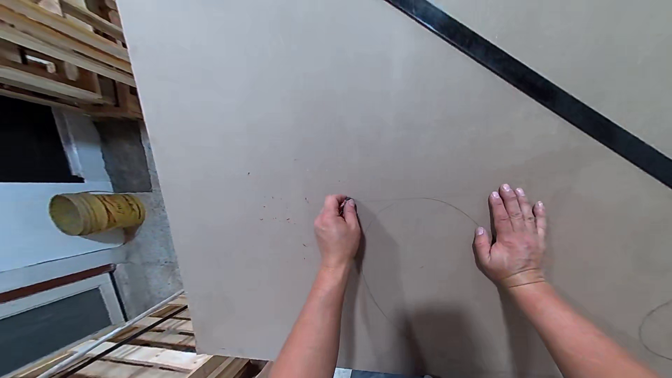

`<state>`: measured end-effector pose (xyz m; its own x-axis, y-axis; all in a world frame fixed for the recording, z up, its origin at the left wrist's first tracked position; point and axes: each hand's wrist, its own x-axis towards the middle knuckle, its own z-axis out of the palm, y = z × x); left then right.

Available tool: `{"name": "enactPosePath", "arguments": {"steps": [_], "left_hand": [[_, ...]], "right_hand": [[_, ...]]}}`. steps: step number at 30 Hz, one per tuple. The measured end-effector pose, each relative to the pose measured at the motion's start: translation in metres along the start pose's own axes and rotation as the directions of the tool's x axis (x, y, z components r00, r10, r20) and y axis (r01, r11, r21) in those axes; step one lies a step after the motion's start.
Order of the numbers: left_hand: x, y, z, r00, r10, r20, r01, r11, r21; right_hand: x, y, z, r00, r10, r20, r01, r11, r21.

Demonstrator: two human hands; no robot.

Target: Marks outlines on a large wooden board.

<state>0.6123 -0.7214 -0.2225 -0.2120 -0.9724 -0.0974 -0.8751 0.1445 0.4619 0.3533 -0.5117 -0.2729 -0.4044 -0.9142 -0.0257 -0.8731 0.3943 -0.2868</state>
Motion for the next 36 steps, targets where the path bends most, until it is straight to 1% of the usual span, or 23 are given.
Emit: {"name": "enactPosePath", "arguments": {"steps": [2, 4, 5, 6, 7, 9, 11, 13, 15, 16, 18, 19, 21, 23, 25, 26, 28, 30, 31, 32, 33, 35, 36], "left_hand": [[-0.007, 0.019, 0.014, 0.998, 0.052, -0.024, -0.05, 0.996, 0.069], [-0.013, 0.035, 0.033, 0.981, 0.19, -0.037, -0.184, 0.975, 0.127], [-0.013, 0.033, 0.036, 0.97, 0.242, -0.032, -0.235, 0.961, 0.143], [-0.012, 0.027, 0.033, 0.968, 0.251, -0.015, -0.246, 0.957, 0.153], [-0.01, 0.02, 0.026, 0.974, 0.227, -0.008, -0.223, 0.96, 0.169], [-0.005, 0.016, 0.017, 0.99, 0.137, -0.044, -0.126, 0.972, 0.196], [-0.007, 0.032, 0.025, 0.994, 0.086, -0.072, -0.069, 0.974, 0.214], [-0.012, 0.049, 0.038, 0.985, 0.163, -0.058, -0.147, 0.966, 0.214], [-0.012, 0.048, 0.039, 0.97, 0.243, -0.006, -0.236, 0.95, 0.204], [-0.01, 0.04, 0.033, 0.968, 0.249, 0.011, -0.246, 0.948, 0.201], [-0.004, 0.028, 0.022, 0.983, 0.183, -0.007, -0.177, 0.959, 0.224], [-0.004, 0.03, 0.022, 0.99, 0.137, -0.024, -0.128, 0.965, 0.229], [-0.01, 0.047, 0.03, 0.993, 0.115, -0.031, -0.105, 0.969, 0.225], [-0.018, 0.058, 0.041, 0.981, 0.194, -0.004, -0.189, 0.961, 0.204], [-0.013, 0.048, 0.039, 0.968, 0.249, 0.027, -0.249, 0.952, 0.18], [-0.01, 0.039, 0.032, 0.971, 0.238, 0.034, -0.241, 0.954, 0.178], [-0.004, 0.028, 0.018, 0.99, 0.136, 0.029, -0.139, 0.969, 0.203], [-0.006, 0.04, 0.018, 0.999, 0.043, 0.017, -0.045, 0.978, 0.203], [-0.009, 0.051, 0.022, 0.999, 0.032, 0.027, -0.037, 0.98, 0.198], [-0.013, 0.061, 0.028, 0.997, 0.059, 0.042, -0.066, 0.981, 0.185], [-0.016, 0.066, 0.034, 0.992, 0.116, 0.052, -0.123, 0.976, 0.177], [-0.013, 0.056, 0.034, 0.979, 0.189, 0.073, -0.199, 0.967, 0.162], [-0.009, 0.045, 0.028, 0.978, 0.188, 0.088, -0.2, 0.966, 0.166]], "right_hand": [[0.0, 0.0, 0.0, 1.0, -0.002, 0.016, 0.002, 1.0, 0.002], [-0.001, 0.0, 0.001, 1.0, 0.003, 0.024, -0.003, 1.0, 0.011], [-0.002, -0.001, 0.001, 1.0, 0.005, 0.028, -0.005, 1.0, 0.014], [-0.003, -0.002, 0.001, 0.999, 0.003, 0.038, -0.004, 1.0, 0.016], [-0.002, -0.002, 0.001, 0.999, -0.001, 0.04, 0.0, 1.0, 0.017], [-0.001, -0.001, 0.001, 1.0, -0.002, 0.029, 0.002, 1.0, 0.013], [-0.002, 0.0, 0.001, 0.999, 0.0, 0.039, 0.0, 1.0, 0.005], [-0.002, 0.0, 0.0, 0.998, -0.002, 0.055, 0.002, 1.0, 0.004], [-0.003, -0.001, 0.0, 0.999, 0.0, 0.051, 0.0, 1.0, 0.009], [-0.003, -0.002, 0.0, 0.999, -0.001, 0.051, 0.0, 1.0, 0.011], [-0.001, -0.002, 0.0, 0.999, 0.002, 0.049, -0.002, 1.0, 0.007], [0.0, -0.001, -0.001, 0.999, 0.006, 0.051, -0.006, 1.0, 0.004], [-0.002, 0.0, -0.002, 0.998, 0.003, 0.059, -0.004, 1.0, 0.004], [-0.002, -0.002, -0.003, 0.998, 0.001, 0.07, -0.001, 1.0, 0.001], [-0.002, -0.002, -0.002, 0.999, 0.002, 0.055, -0.002, 1.0, -0.002], [-0.002, -0.003, -0.001, 0.999, 0.004, 0.052, -0.004, 1.0, -0.001], [-0.001, -0.003, -0.001, 0.999, 0.008, 0.052, -0.008, 1.0, -0.005], [-0.001, -0.001, -0.003, 0.999, 0.006, 0.051, -0.005, 1.0, -0.007], [-0.002, -0.001, -0.003, 0.999, 0.005, 0.05, -0.005, 1.0, -0.001], [-0.002, -0.002, -0.003, 0.999, 0.004, 0.05, -0.004, 1.0, 0.004], [-0.002, -0.002, -0.003, 0.999, 0.004, 0.048, -0.004, 1.0, 0.005], [-0.002, -0.003, -0.003, 0.999, 0.006, 0.052, -0.006, 1.0, -0.003], [-0.002, -0.003, -0.003, 0.999, 0.005, 0.051, -0.005, 1.0, -0.004]]}}
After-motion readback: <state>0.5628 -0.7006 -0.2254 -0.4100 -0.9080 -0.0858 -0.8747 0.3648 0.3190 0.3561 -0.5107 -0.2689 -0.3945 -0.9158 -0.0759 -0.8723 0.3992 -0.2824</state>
